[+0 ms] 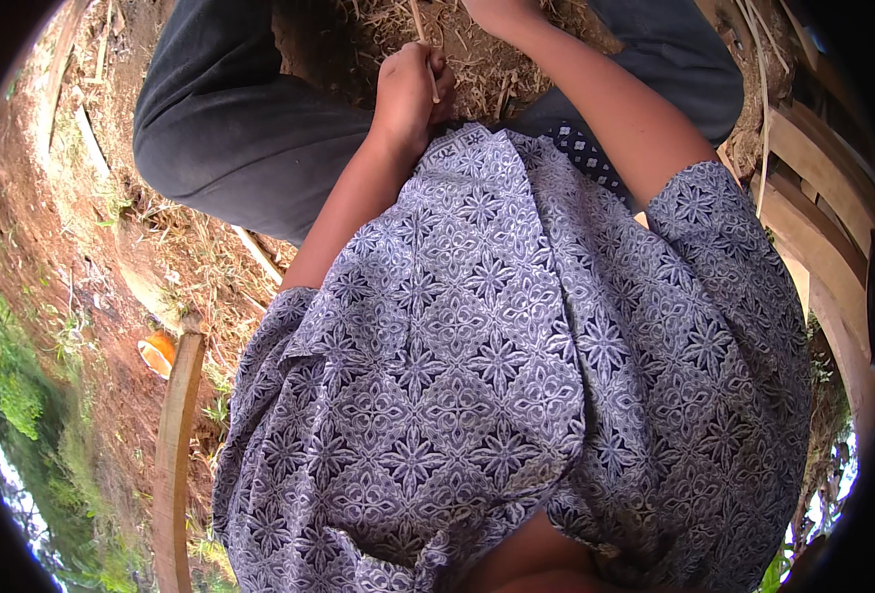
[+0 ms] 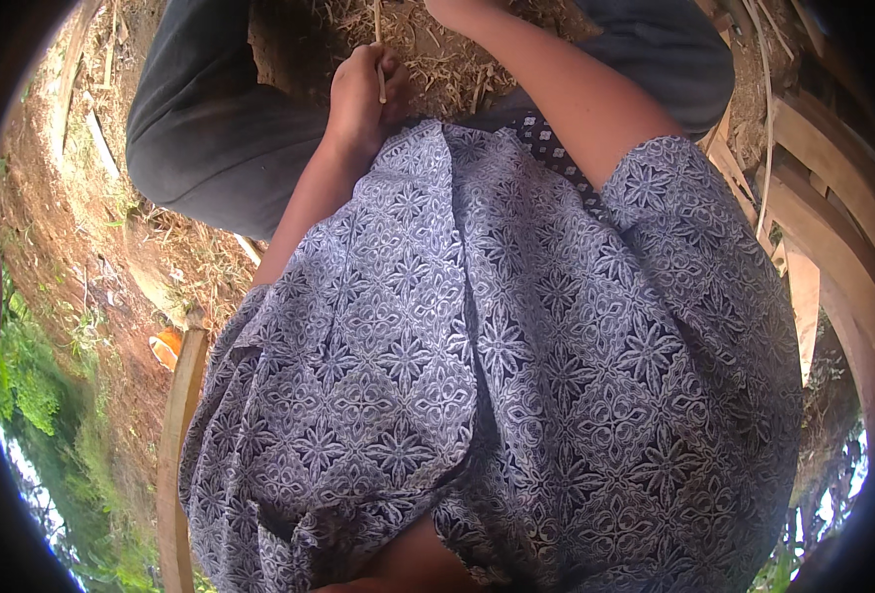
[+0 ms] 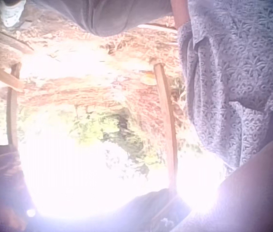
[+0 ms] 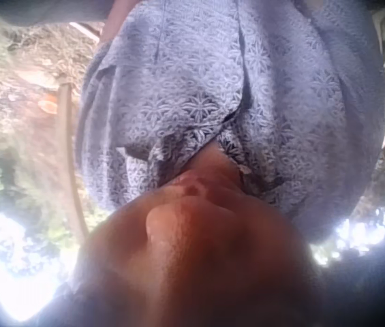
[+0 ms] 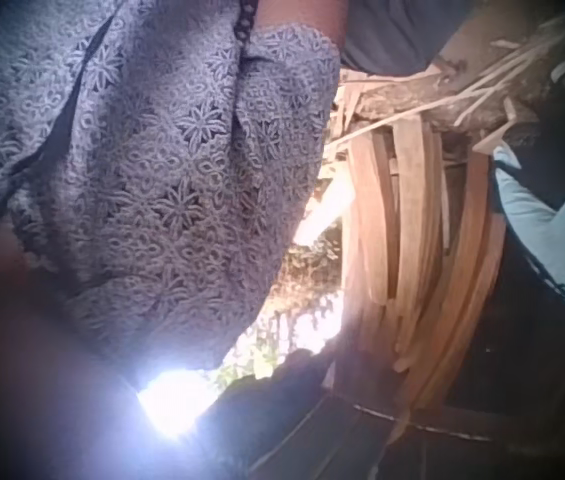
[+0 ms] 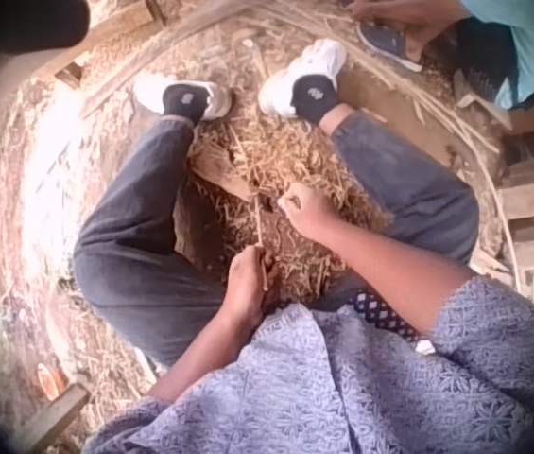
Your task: The person sits cross-legged on the ground and uses a curved knife to shave thin strips from a bamboo stick. They hold the stick with their left hand and scrape the blade along its length with their right hand, producing wood shavings that fall onto their lap.
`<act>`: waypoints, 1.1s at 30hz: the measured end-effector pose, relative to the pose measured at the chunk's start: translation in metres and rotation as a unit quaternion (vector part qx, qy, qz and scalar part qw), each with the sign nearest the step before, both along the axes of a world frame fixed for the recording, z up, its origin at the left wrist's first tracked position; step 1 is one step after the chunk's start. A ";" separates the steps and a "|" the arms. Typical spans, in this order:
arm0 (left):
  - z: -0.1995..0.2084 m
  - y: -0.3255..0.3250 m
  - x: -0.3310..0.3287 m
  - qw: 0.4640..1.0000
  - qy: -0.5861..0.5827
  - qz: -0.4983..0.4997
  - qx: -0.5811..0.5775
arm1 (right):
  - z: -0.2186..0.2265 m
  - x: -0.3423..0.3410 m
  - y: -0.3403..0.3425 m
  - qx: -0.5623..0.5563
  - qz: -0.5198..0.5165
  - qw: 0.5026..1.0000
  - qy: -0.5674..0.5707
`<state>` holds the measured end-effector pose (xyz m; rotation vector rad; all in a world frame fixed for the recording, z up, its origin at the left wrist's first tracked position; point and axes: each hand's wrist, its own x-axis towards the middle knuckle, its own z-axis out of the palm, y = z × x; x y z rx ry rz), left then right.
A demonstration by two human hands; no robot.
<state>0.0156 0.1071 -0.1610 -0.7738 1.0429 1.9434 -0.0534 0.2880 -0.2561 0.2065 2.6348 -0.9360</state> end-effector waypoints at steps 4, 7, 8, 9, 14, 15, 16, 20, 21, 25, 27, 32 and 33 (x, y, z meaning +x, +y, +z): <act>-0.002 0.000 -0.005 0.999 -0.006 0.032 -0.003 | 0.052 0.004 -0.014 -0.047 0.082 0.995 -0.037; -0.010 0.000 -0.009 0.998 -0.020 0.051 0.020 | 0.068 0.002 -0.016 -0.055 0.108 0.990 -0.076; -0.012 0.000 -0.009 0.997 -0.025 0.058 0.032 | 0.069 0.001 -0.016 -0.054 0.120 0.988 -0.075; -0.014 -0.001 -0.008 0.997 -0.029 0.064 0.037 | 0.068 0.000 -0.016 -0.046 0.124 0.989 -0.070; -0.016 -0.003 -0.008 0.994 -0.042 0.077 0.058 | 0.057 -0.004 -0.019 -0.016 0.137 0.988 -0.069; -0.017 -0.003 -0.007 0.994 -0.041 0.079 0.059 | 0.055 -0.006 -0.020 -0.010 0.132 0.989 -0.073; -0.017 -0.002 -0.006 0.994 -0.040 0.081 0.058 | 0.051 -0.008 -0.022 -0.006 0.128 0.989 -0.078; -0.016 -0.001 -0.006 0.997 -0.031 0.055 0.041 | 0.036 -0.015 -0.028 0.055 0.078 0.991 -0.094; -0.014 -0.001 -0.005 0.997 -0.038 0.058 0.040 | 0.033 -0.019 -0.027 0.060 0.065 0.990 -0.111; -0.004 0.001 -0.002 0.996 -0.050 0.062 0.037 | 0.022 -0.030 -0.014 0.021 0.048 0.993 -0.108; -0.002 0.000 0.000 0.996 -0.052 0.063 0.036 | 0.024 -0.023 -0.006 -0.017 0.069 0.995 -0.074; -0.005 0.000 -0.002 0.995 -0.057 0.071 0.042 | 0.076 -0.003 -0.010 -0.010 0.183 0.979 -0.089; -0.009 -0.002 -0.001 0.994 -0.059 0.072 0.053 | 0.075 -0.001 -0.011 -0.008 0.181 0.980 -0.086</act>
